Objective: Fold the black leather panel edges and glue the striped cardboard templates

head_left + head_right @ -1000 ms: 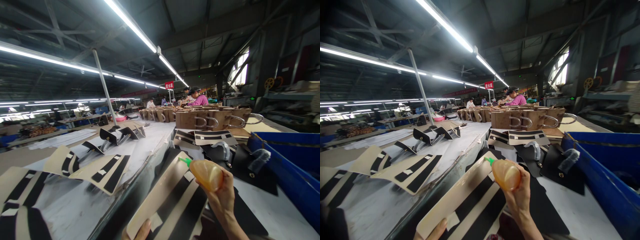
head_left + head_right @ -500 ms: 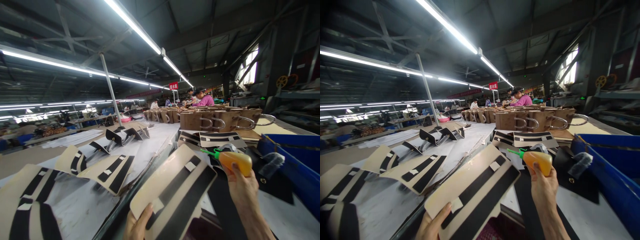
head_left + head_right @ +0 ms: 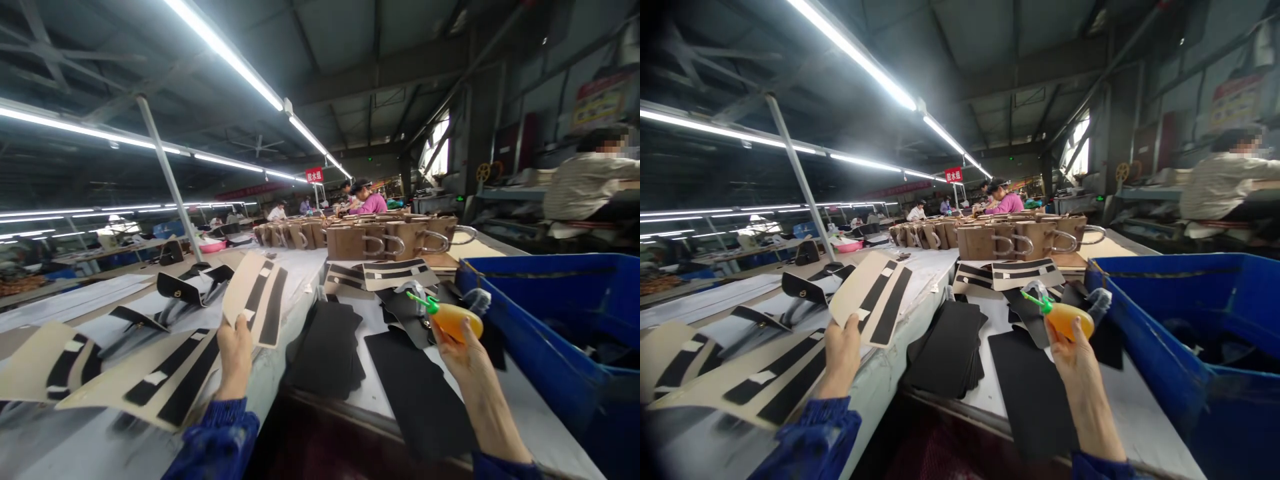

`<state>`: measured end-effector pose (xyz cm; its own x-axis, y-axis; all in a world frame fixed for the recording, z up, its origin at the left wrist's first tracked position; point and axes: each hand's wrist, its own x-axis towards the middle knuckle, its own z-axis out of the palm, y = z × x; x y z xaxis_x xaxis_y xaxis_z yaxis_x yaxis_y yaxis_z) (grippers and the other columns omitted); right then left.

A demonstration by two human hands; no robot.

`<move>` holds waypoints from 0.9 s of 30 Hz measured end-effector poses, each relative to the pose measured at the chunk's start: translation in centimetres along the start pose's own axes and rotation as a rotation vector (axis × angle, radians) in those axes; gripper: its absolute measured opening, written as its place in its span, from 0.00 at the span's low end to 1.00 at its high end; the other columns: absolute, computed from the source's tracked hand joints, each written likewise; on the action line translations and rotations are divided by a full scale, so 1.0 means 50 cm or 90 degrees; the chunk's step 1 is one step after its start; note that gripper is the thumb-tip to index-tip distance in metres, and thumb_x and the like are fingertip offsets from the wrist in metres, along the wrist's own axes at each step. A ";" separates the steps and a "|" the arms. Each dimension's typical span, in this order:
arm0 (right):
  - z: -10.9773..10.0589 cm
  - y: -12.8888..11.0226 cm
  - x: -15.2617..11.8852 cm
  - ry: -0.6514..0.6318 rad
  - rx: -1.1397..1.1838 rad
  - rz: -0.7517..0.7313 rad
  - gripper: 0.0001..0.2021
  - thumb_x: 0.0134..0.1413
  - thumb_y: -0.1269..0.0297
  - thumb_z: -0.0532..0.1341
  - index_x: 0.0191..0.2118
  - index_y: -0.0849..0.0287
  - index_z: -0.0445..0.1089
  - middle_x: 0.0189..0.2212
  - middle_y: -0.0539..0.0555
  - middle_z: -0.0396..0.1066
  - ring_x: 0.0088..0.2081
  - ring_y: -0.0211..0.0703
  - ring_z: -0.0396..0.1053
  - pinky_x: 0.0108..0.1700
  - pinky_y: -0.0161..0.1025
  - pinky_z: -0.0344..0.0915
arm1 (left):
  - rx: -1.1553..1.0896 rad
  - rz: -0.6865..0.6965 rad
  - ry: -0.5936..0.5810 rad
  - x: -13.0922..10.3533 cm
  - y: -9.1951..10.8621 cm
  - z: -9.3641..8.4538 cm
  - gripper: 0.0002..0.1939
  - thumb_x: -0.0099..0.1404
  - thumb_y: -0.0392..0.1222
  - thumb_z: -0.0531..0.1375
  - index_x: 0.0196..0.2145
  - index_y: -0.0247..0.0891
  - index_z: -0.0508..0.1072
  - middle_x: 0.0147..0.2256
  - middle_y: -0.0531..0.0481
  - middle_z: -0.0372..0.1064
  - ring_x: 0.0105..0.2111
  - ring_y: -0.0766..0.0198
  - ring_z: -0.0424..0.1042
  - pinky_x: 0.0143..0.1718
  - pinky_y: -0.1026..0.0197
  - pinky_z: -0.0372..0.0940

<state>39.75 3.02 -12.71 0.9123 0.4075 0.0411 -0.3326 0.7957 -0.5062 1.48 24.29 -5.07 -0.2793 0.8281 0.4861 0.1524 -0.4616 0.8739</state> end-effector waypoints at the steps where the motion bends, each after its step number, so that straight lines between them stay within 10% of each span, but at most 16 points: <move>1: -0.002 0.001 0.015 0.002 -0.007 0.005 0.17 0.47 0.58 0.75 0.38 0.58 0.69 0.43 0.54 0.73 0.47 0.47 0.76 0.45 0.44 0.80 | 0.014 0.000 -0.009 0.020 -0.012 0.012 0.19 0.70 0.43 0.58 0.55 0.34 0.72 0.50 0.40 0.75 0.52 0.52 0.75 0.57 0.44 0.68; 7: 0.023 0.004 0.101 -0.063 -0.087 0.068 0.08 0.65 0.63 0.64 0.44 0.63 0.70 0.43 0.54 0.73 0.40 0.41 0.75 0.38 0.40 0.77 | 0.086 -0.023 -0.060 0.036 -0.049 0.025 0.22 0.66 0.41 0.63 0.56 0.35 0.69 0.48 0.41 0.75 0.50 0.51 0.75 0.55 0.42 0.68; 14: 0.055 0.012 0.166 -0.174 -0.249 0.249 0.10 0.66 0.62 0.63 0.48 0.62 0.71 0.42 0.53 0.73 0.36 0.39 0.74 0.36 0.38 0.75 | 0.106 0.045 -0.052 -0.099 -0.031 -0.029 0.42 0.66 0.51 0.56 0.69 0.24 0.50 0.62 0.21 0.62 0.57 0.38 0.72 0.53 0.44 0.71; 19: 0.112 0.013 0.162 -0.228 -0.289 0.318 0.10 0.66 0.62 0.63 0.48 0.63 0.71 0.42 0.53 0.74 0.37 0.39 0.74 0.36 0.38 0.75 | 0.139 0.153 -0.090 -0.197 -0.035 -0.037 0.33 0.70 0.51 0.53 0.65 0.27 0.61 0.61 0.23 0.65 0.55 0.37 0.73 0.56 0.38 0.68; 22: 0.174 0.010 0.138 -0.239 -0.248 0.306 0.10 0.67 0.62 0.63 0.47 0.63 0.71 0.42 0.54 0.74 0.37 0.40 0.75 0.36 0.38 0.76 | 0.179 0.299 -0.204 -0.250 -0.020 -0.014 0.25 0.71 0.44 0.54 0.64 0.33 0.65 0.62 0.32 0.67 0.64 0.45 0.64 0.62 0.44 0.65; 27: 0.266 -0.003 0.039 -0.296 -0.150 0.285 0.12 0.61 0.61 0.67 0.46 0.61 0.71 0.39 0.54 0.77 0.38 0.43 0.78 0.35 0.38 0.80 | 0.409 0.671 -0.398 -0.316 0.057 0.055 0.48 0.58 0.27 0.66 0.71 0.41 0.50 0.71 0.33 0.48 0.70 0.37 0.47 0.63 0.29 0.59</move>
<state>38.40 9.66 -1.12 0.4843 0.8662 0.1233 -0.5450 0.4089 -0.7320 8.92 10.76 -10.24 0.6806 0.2651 0.6830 0.4772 -0.8678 -0.1387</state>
